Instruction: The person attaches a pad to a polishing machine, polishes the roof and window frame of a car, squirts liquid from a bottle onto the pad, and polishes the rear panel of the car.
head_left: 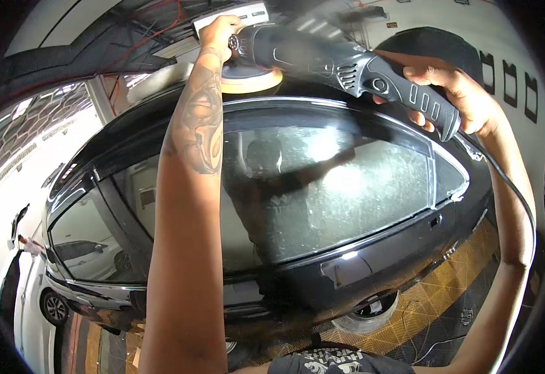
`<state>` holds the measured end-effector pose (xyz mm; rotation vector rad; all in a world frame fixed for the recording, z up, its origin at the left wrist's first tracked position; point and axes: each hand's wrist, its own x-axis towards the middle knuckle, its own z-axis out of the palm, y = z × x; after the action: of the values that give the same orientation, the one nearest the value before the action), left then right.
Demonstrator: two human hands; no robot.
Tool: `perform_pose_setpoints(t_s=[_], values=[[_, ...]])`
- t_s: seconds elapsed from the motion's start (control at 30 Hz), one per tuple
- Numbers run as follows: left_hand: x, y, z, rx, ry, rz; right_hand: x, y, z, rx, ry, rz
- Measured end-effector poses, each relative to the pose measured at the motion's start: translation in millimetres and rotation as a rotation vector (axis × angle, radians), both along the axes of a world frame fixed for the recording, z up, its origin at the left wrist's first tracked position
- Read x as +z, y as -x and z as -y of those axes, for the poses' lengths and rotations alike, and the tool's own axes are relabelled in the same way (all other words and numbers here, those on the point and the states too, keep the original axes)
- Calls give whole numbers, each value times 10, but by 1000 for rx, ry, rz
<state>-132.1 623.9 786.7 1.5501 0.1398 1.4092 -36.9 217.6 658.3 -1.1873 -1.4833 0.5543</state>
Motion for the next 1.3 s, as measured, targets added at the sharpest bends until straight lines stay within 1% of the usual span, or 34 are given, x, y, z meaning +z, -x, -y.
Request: perform_pose_setpoints(t_s=[0.1,0.13,0.17,0.23,0.27,0.3,0.37,0.43,0.5,0.57,0.6,0.67,0.73,0.8,0.9,0.93,1.1,1.13,1.17,1.27,1.3], values=[[-88,-381,232,-79,15,-63,-123,-234,247,-42,17,-12],[-111,-489,292,-93,35,-71,-170,-252,327,-120,-2,42],[-160,-608,340,-103,33,-79,-214,-308,401,-131,-4,34],[-249,-845,430,-231,-23,-40,-321,-432,522,-131,6,-9],[-281,-941,552,-172,-30,-74,-381,-464,584,-131,0,-50],[-310,-1056,612,-168,-47,-111,-452,-528,644,-166,15,-98],[-403,-1260,679,-300,-149,-170,-626,-528,749,-210,-7,-132],[-444,-1520,685,-224,-376,-296,-840,-325,757,-365,-30,-96],[-520,-1557,941,-276,-246,-335,-1034,13,703,-491,-34,-92],[-612,-1535,1046,-343,-431,-355,-1360,151,608,-511,-130,-151],[-628,-1570,1000,-316,-587,-344,-1487,242,589,-522,-141,-216],[-660,-1634,915,-247,-887,-281,-1673,419,488,-564,-175,-236],[-678,-1564,855,-310,-920,-192,-1767,580,373,-564,-190,-269],[-629,-1449,752,-298,-1028,-124,-1833,668,235,-548,-222,-281],[-538,-1168,576,-104,-1230,-46,-1790,799,72,-524,-238,-244],[-525,-1059,514,-88,-1226,-47,-1772,849,16,-519,-239,-235],[-257,-640,-37,244,-1182,-90,-1607,1115,-313,-446,-258,-148],[-228,-560,-167,20,-928,-48,-1567,1172,-379,-425,-256,-122],[-182,-415,-259,37,-923,-42,-1536,1223,-456,-412,-253,-111],[-68,134,-563,241,-990,-37,-1433,1414,-711,-373,-286,-19],[-31,418,-477,265,-984,-34,-1395,1492,-785,-367,-282,2]])
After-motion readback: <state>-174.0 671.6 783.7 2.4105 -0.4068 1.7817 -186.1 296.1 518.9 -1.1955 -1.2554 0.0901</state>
